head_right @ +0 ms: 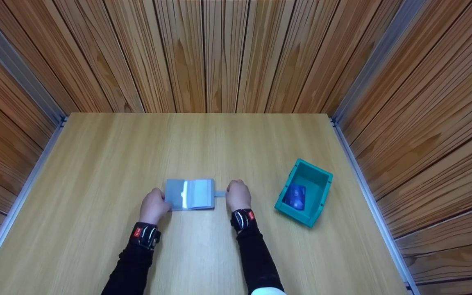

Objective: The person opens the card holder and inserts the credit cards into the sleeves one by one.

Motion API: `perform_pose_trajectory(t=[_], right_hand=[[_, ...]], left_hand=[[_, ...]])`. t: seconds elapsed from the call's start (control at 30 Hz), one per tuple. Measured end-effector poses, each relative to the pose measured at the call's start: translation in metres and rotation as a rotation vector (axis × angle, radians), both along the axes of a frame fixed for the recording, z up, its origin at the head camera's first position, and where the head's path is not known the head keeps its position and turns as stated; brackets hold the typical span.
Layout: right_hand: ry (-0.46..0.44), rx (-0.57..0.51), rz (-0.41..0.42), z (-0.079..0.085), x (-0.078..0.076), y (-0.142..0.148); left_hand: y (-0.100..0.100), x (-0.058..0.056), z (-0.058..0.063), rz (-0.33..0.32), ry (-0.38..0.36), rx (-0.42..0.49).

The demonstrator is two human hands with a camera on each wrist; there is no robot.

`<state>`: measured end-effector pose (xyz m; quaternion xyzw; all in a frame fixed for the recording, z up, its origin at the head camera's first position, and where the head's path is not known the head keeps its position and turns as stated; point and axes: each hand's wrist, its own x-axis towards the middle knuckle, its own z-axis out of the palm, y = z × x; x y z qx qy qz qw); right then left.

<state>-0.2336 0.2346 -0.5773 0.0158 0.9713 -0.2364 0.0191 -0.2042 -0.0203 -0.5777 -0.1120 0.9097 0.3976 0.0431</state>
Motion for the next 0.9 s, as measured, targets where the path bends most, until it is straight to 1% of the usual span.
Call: perform_pose_trajectory(t=[0.2,0.4,0.57,0.7,0.8,0.9], right_hand=[[-0.004,-0.001,-0.008,0.0004,0.0001,-0.0002],[-0.001,0.002,-0.003,-0.0006,0.0,0.0005],[0.022,0.0,0.012,-0.0005,0.001,0.0006],[0.043,0.002,0.026,-0.0013,0.0014,0.0008],[0.029,-0.014,0.015,-0.0016,0.0008,0.0011],[-0.004,-0.042,-0.008,-0.0013,0.0,0.0014]], left_hand=[[-0.0013,0.0005,-0.0025,-0.009,0.041,-0.024],[-0.0028,0.0012,-0.0039,-0.001,0.051,-0.031],[-0.0036,0.002,-0.0037,-0.009,0.102,-0.06],[-0.0039,0.0022,-0.0033,-0.01,0.103,-0.055],[-0.0041,0.002,-0.0033,-0.008,0.091,-0.04],[-0.0043,0.0018,-0.0035,-0.006,0.072,-0.027]])
